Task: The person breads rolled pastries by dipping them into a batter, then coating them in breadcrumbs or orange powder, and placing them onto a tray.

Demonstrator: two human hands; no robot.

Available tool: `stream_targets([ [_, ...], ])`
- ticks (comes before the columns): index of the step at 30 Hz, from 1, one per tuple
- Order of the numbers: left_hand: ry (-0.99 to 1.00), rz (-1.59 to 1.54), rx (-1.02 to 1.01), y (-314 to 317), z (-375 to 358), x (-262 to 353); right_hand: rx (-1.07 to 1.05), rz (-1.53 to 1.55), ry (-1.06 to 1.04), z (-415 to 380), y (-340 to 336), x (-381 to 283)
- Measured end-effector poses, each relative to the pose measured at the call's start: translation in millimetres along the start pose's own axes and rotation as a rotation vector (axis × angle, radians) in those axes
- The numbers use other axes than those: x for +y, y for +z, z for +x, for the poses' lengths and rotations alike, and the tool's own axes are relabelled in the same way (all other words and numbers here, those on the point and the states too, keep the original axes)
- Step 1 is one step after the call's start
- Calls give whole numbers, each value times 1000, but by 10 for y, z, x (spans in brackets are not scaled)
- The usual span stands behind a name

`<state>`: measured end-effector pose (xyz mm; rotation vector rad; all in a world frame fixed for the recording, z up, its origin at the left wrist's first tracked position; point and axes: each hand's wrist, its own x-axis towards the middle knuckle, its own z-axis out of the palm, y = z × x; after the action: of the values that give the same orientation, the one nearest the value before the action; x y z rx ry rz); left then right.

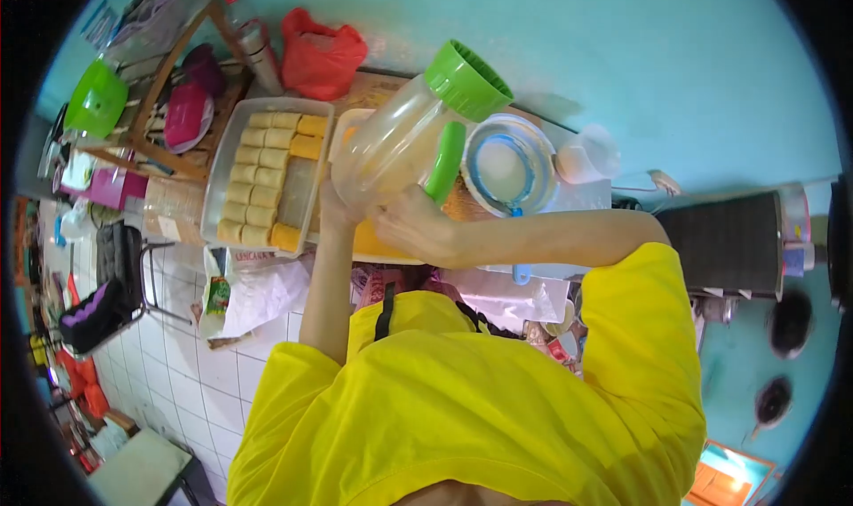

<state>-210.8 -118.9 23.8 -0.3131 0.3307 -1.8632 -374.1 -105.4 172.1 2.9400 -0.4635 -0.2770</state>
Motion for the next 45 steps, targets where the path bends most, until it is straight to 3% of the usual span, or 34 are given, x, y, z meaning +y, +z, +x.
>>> stream_targets([
  [1, 146, 296, 241, 83, 73, -49, 83, 86, 26, -9, -29, 84],
  [2, 296, 594, 486, 141, 83, -117, 25, 174, 63, -85, -52, 204],
  [4, 373, 866, 752, 243, 2, -227, -83, 355, 114, -339, -451, 520],
  [5, 427, 998, 886, 271, -50, -249, 14, 406, 227, -529, -540, 632],
  [6, 450, 1143, 985, 228, -106, -263, 110, 460, 331, -743, -630, 758],
  [7, 473, 1285, 1092, 121, -174, -265, 67, 523, 489, -950, -822, 881],
  [8, 493, 1424, 1206, -16, -268, -220, 236, 653, 618, -1228, -906, 976],
  [10, 377, 1627, 1187, -793, -495, 279, 467, 802, 843, -1789, -864, 1139],
  [11, 313, 1727, 1169, -1006, -598, 451, 458, 954, 1036, -2069, -843, 1176],
  [12, 374, 1726, 1286, -843, -586, 282, 470, 1100, 1236, -2348, -822, 1216],
  [14, 484, 1711, 1511, -359, -356, -353, 752, 1074, 1312, -2959, -164, 1267],
  [17, 692, 1753, 1602, -1098, -114, 58, 1081, 1016, 1448, -3393, 652, 1119],
  [21, 692, 1837, 1407, -1154, 3, 60, 1304, 851, 1542, -3517, 1502, 929],
  [23, 653, 1808, 1209, -865, 15, -90, 1350, 813, 1592, -3456, 1669, 870],
  [26, 438, 1731, 1186, -951, -66, 111, 1377, 780, 1621, -3331, 1756, 902],
  [29, 346, 1954, 1234, -999, -91, 193, 1317, 694, 1750, -3234, 1763, 904],
  [32, 148, 1868, 1254, -509, -7, -134, 1446, 670, 1674, -3289, 1973, 883],
  [36, 86, 1929, 1334, -715, 25, 49, 1242, 726, 1788, -3337, 2156, 789],
  [39, 176, 2064, 1406, -894, 91, 102, 904, 564, 1788, -3474, 2457, 762],
  [42, 274, 2166, 1466, -848, 237, -130, 1033, 343, 1987, -3223, 2257, 638],
  [43, 275, 2163, 1487, -780, 310, -189, 983, 96, 1982, -3223, 2241, 576],
  [45, 295, 2128, 1451, -771, 364, -144, 986, -68, 1974, -3150, 2132, 476],
])
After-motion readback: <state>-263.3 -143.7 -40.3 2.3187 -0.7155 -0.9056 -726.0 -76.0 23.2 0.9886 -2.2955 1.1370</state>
